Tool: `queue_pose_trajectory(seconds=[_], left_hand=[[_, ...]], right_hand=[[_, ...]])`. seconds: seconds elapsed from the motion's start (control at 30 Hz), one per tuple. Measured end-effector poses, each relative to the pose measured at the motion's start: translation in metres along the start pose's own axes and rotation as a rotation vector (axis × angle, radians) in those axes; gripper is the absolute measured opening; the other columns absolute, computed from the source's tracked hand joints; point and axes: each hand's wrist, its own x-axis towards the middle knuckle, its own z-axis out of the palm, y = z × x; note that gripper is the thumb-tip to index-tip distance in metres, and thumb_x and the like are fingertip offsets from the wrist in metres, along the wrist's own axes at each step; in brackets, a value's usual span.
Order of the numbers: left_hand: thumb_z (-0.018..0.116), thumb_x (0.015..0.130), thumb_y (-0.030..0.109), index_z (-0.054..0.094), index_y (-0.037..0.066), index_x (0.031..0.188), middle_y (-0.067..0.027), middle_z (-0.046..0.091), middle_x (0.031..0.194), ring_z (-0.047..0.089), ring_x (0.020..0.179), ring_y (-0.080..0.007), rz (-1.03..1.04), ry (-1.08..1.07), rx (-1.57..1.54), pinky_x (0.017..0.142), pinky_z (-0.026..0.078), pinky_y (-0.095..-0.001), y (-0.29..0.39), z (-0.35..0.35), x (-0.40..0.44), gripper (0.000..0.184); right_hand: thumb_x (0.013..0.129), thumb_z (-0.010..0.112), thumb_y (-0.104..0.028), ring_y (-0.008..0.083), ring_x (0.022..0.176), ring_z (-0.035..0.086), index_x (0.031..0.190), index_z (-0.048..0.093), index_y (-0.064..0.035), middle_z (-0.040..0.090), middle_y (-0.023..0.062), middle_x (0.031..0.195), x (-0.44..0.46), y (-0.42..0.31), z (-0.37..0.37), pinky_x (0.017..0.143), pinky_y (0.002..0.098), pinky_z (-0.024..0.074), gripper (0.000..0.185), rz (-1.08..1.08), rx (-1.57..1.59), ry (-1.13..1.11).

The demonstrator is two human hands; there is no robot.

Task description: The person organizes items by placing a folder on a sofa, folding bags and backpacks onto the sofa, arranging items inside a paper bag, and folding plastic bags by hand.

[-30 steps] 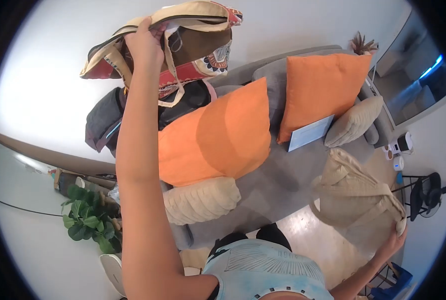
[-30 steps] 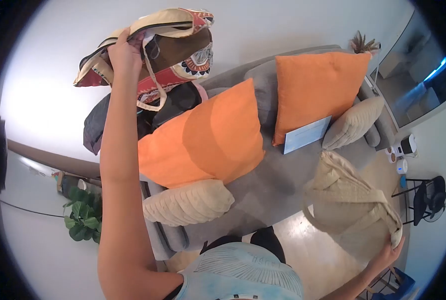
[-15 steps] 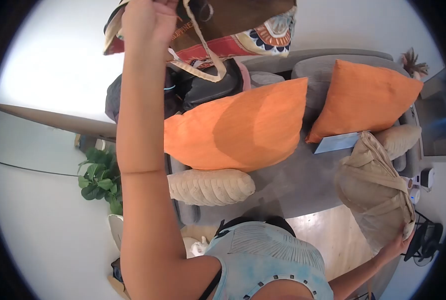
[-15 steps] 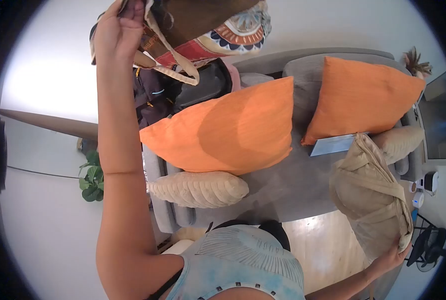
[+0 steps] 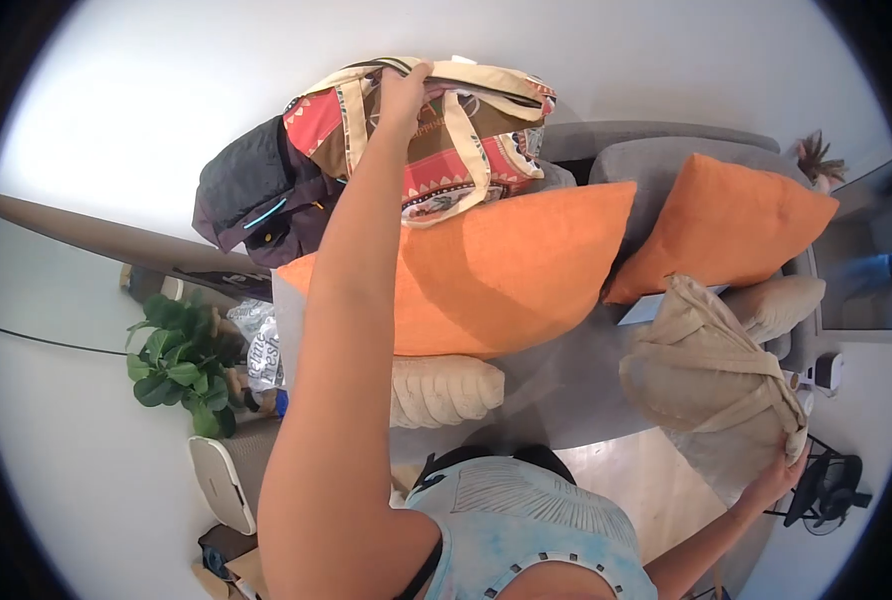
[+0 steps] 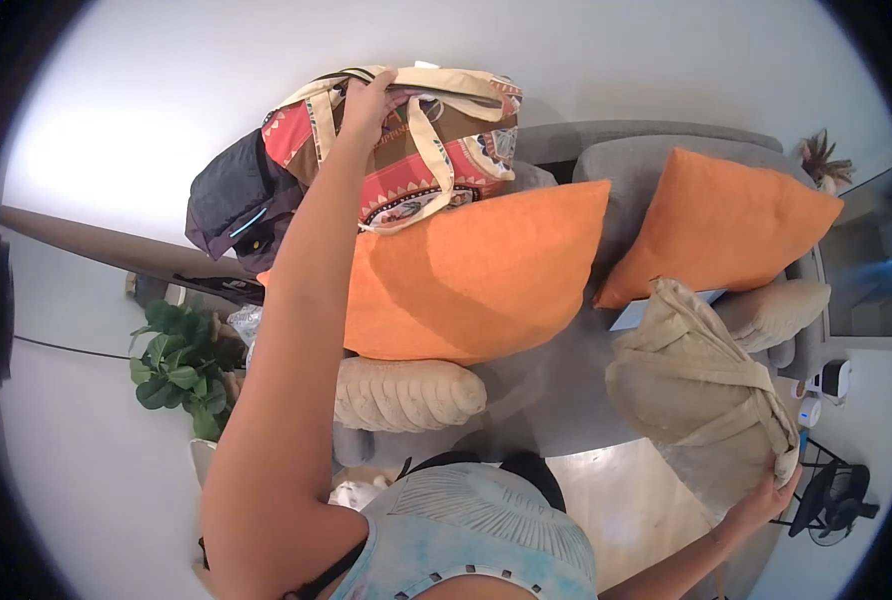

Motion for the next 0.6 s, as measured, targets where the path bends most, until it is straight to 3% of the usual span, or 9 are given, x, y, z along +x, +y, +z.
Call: queue_pose_trajectory(seconds=[0.07,0.1,0.2,0.23,0.3,0.33,0.4,0.47,0.6], left_hand=[[0.055,0.09,0.021,0.048,-0.005,0.108,-0.0168,0.061,0.105,0.063,0.094,-0.0227,-0.062,-0.183,-0.072,0.082,0.051,-0.0301,0.005,-0.007,-0.002,0.033],[0.055,0.091,0.032,0.048,-0.005,0.11,-0.0182,0.06,0.108,0.061,0.098,-0.0217,-0.058,-0.204,0.049,0.089,0.046,-0.0312,0.004,-0.013,0.002,0.043],[0.06,0.086,0.037,0.049,-0.001,0.118,-0.0113,0.061,0.11,0.056,0.107,-0.0234,0.167,-0.267,0.707,0.094,0.042,-0.0318,0.0,-0.041,-0.002,0.05],[0.06,0.086,0.037,0.049,-0.001,0.118,-0.0113,0.061,0.11,0.056,0.107,-0.0234,0.167,-0.266,0.703,0.094,0.042,-0.0318,-0.001,-0.042,-0.014,0.05],[0.062,0.081,0.044,0.048,0.015,0.127,-0.0068,0.053,0.124,0.046,0.119,-0.0295,0.685,-0.022,1.229,0.101,0.032,-0.0492,-0.008,-0.039,-0.046,0.057],[0.062,0.081,0.044,0.048,0.015,0.127,-0.0068,0.053,0.124,0.046,0.119,-0.0295,0.681,-0.027,1.224,0.101,0.032,-0.0492,-0.012,-0.032,-0.064,0.057],[0.06,0.074,0.059,0.049,0.035,0.126,-0.0034,0.039,0.139,0.029,0.132,-0.0312,0.813,-0.062,1.436,0.099,0.013,-0.0696,-0.026,-0.003,-0.086,0.059],[0.053,0.071,0.07,0.044,0.046,0.128,-0.0025,0.032,0.144,0.024,0.134,-0.0344,0.789,-0.162,1.444,0.095,0.007,-0.0766,-0.048,0.011,-0.081,0.062],[0.049,0.069,0.074,0.038,0.048,0.131,0.0035,0.033,0.144,0.024,0.134,-0.0327,0.858,-0.412,1.485,0.096,0.008,-0.0761,-0.077,0.01,-0.062,0.068]], right_hand=[[0.087,0.057,-0.009,0.0118,0.083,0.051,0.1,0.057,0.0009,0.058,0.0033,0.091,0.0,-0.003,0.003,0.078,0.0241,0.0404,0.016,0.008,-0.029,-0.015],[0.087,0.057,-0.009,0.012,0.084,0.051,0.1,0.057,0.0013,0.058,0.0035,0.091,0.0,0.001,0.004,0.078,0.0243,0.0402,0.017,0.022,0.0,-0.009],[0.087,0.057,-0.01,0.0123,0.085,0.05,0.1,0.057,0.0018,0.058,0.0038,0.092,0.001,0.005,0.008,0.079,0.0247,0.0398,0.017,0.019,0.047,-0.03],[0.087,0.058,-0.01,0.0124,0.085,0.05,0.099,0.056,0.002,0.058,0.0039,0.093,0.001,0.003,0.009,0.08,0.0248,0.0395,0.017,0.0,0.067,-0.049],[0.086,0.058,-0.01,0.0125,0.086,0.05,0.099,0.056,0.0017,0.058,0.0037,0.093,-0.002,-0.009,0.017,0.081,0.0249,0.0392,0.017,-0.012,0.055,-0.043],[0.086,0.059,-0.01,0.0125,0.086,0.05,0.098,0.056,0.0015,0.058,0.0036,0.093,-0.003,-0.015,0.021,0.081,0.0251,0.0389,0.017,-0.02,0.045,-0.04],[0.086,0.059,-0.01,0.0126,0.086,0.05,0.098,0.056,0.0014,0.058,0.0036,0.093,0.0,-0.016,0.027,0.081,0.0251,0.0389,0.018,-0.027,0.018,-0.035],[0.086,0.059,-0.011,0.0127,0.085,0.049,0.098,0.056,0.0014,0.058,0.0035,0.093,0.001,-0.012,0.029,0.081,0.0251,0.0389,0.018,-0.048,0.001,-0.041],[0.086,0.06,-0.013,0.0135,0.085,0.05,0.102,0.057,0.0018,0.059,0.0039,0.095,0.0,-0.024,0.033,0.081,0.0255,0.0393,0.022,-0.077,-0.074,-0.051]])
